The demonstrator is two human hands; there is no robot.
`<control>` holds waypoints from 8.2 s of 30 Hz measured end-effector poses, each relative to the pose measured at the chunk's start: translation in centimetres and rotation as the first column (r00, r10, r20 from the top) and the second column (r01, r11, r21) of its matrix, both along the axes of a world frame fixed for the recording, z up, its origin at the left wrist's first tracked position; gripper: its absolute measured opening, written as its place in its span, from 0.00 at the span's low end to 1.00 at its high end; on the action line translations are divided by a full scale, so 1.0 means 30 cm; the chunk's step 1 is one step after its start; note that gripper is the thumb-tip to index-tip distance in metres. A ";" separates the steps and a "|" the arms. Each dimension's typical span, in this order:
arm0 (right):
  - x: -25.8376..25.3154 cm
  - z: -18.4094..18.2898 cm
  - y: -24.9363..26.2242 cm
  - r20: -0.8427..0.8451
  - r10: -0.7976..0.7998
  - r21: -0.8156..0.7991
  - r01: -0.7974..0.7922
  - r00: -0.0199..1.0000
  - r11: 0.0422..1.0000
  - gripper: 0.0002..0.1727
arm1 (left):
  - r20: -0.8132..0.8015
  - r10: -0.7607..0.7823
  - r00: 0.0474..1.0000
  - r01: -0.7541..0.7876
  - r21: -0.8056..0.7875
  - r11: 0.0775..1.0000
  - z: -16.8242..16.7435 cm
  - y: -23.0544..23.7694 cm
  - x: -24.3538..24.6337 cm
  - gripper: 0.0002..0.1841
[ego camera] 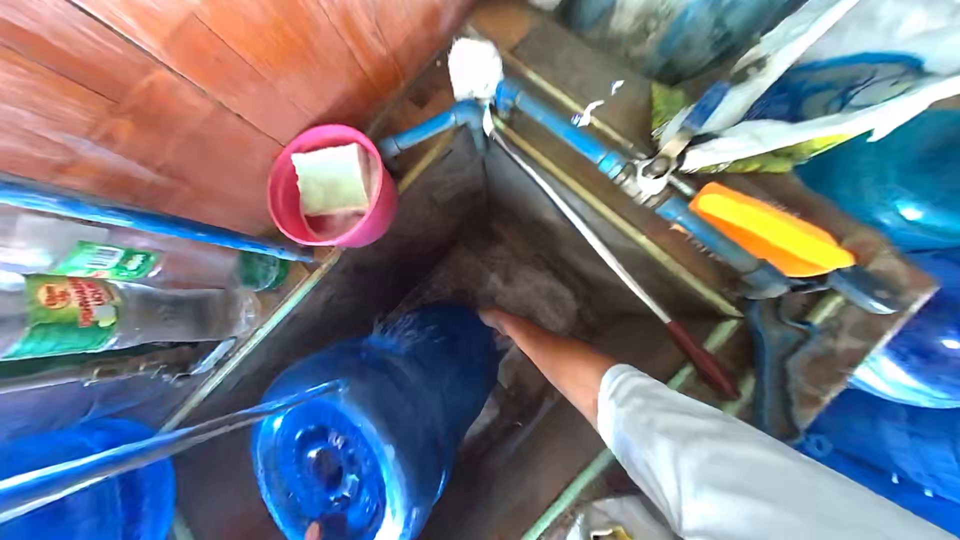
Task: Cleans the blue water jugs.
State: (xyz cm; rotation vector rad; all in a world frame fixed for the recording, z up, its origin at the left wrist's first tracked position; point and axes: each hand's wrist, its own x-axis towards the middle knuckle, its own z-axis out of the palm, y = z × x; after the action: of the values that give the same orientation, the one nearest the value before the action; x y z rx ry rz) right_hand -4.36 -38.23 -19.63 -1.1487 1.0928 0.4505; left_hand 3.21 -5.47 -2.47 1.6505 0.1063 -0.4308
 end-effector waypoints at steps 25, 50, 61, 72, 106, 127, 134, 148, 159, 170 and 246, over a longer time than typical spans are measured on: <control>-0.235 0.848 -0.323 -0.314 0.358 -0.929 -0.362 0.879 0.075 0.27 | -0.023 0.086 0.996 -0.081 0.177 0.981 0.037 -0.370 -0.152 0.46; -0.460 0.658 0.241 -0.069 0.450 -0.735 -0.350 0.890 0.580 0.35 | 0.134 -0.715 0.686 0.287 0.853 0.435 0.183 -0.615 0.095 0.33; -0.667 0.468 0.352 -0.400 0.439 -0.616 -0.591 0.804 0.521 0.27 | 0.156 -0.907 0.391 0.251 0.930 0.268 0.125 -0.500 -0.127 0.46; -0.667 0.461 0.352 -0.349 0.376 -0.622 -0.512 0.858 0.592 0.25 | 0.148 -0.290 0.946 0.204 0.424 0.883 0.064 -0.295 0.029 0.42; -0.649 0.469 0.261 -0.244 0.488 -0.506 -0.539 0.838 0.673 0.31 | 0.232 -0.453 0.861 0.110 0.785 0.610 0.121 -0.502 0.168 0.47; -0.670 0.453 0.270 -0.064 0.368 -0.608 -0.329 0.928 0.723 0.24 | 0.545 -0.792 0.274 0.033 0.818 0.574 0.021 -0.379 0.111 0.43; -0.668 0.455 0.272 -0.060 0.354 -0.618 -0.313 0.933 0.721 0.23 | 0.392 -0.585 0.710 0.034 0.811 0.584 0.114 -0.596 0.158 0.36; -0.677 0.435 0.281 -0.038 0.333 -0.632 -0.281 0.942 0.722 0.23 | 0.277 -0.782 0.559 0.079 0.921 0.382 0.100 -0.587 -0.001 0.40; -0.669 0.424 0.276 -0.045 0.348 -0.655 -0.290 0.937 0.698 0.21 | 0.301 -0.685 0.663 0.280 0.749 0.600 0.111 -0.429 0.040 0.46; -0.671 0.442 0.270 -0.046 0.345 -0.639 -0.293 0.938 0.711 0.21 | 0.266 -0.660 0.703 0.203 0.814 0.544 0.125 -0.359 0.063 0.39; -0.535 0.750 -0.534 -0.196 0.424 -0.962 -0.257 0.884 0.091 0.20 | 0.479 -0.305 0.823 -0.018 0.560 0.828 0.069 -0.254 0.104 0.29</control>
State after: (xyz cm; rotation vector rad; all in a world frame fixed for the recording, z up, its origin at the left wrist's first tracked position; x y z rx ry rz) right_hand -20.40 -54.25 2.87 -2.6612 0.9185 -0.1063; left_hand 6.32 -13.09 -0.41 2.3054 -0.3783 -0.0075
